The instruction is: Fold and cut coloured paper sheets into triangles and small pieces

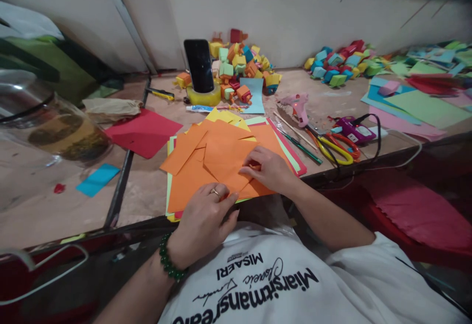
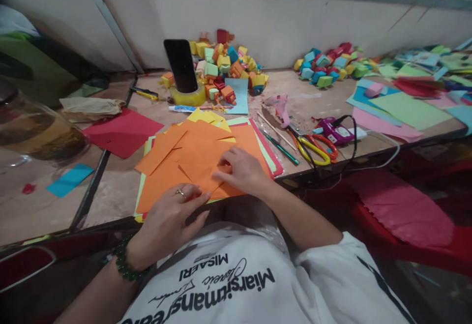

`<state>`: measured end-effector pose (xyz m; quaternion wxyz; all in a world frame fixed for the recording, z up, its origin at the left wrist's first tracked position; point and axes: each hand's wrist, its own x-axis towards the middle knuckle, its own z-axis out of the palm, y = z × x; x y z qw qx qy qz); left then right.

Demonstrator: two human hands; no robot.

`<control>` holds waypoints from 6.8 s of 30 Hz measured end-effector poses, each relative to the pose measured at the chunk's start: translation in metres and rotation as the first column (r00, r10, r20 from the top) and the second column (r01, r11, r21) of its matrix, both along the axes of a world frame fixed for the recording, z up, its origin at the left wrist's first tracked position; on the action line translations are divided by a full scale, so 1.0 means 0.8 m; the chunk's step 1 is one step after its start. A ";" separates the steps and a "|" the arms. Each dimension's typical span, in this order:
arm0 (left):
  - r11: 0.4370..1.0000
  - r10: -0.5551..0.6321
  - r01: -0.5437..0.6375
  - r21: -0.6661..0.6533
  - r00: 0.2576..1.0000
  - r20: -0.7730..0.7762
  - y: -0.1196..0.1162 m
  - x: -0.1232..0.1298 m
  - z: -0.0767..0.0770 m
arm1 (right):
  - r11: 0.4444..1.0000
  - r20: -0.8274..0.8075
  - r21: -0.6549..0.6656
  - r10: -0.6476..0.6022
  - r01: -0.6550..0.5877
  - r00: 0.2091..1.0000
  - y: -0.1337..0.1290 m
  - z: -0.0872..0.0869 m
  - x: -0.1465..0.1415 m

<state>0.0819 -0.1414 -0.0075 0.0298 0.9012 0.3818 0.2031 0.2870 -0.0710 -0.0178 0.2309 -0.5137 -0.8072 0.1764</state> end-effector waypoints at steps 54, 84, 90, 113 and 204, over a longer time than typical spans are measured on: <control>0.976 0.177 -0.216 -0.011 0.825 -0.537 0.006 0.073 0.056 | 0.904 0.079 0.412 0.091 -0.116 0.993 -0.027 -0.004 0.066; 0.993 0.101 -0.091 0.075 0.983 -0.151 0.006 -0.003 0.004 | 0.885 0.208 0.228 0.364 -0.407 0.908 -0.033 -0.002 0.016; 0.994 0.093 -0.088 0.065 0.992 -0.080 -0.002 -0.012 -0.015 | 0.865 -0.203 -0.120 0.459 -0.487 0.865 -0.016 0.025 0.044; 0.991 0.025 -0.022 0.129 0.999 -0.022 -0.002 -0.018 -0.017 | 0.995 -0.180 -0.087 0.027 -0.043 0.983 -0.006 -0.002 0.018; 0.917 0.199 -0.115 0.383 0.962 -0.189 0.064 -0.047 0.023 | 0.747 0.259 0.619 0.099 -0.244 0.961 -0.036 0.017 0.025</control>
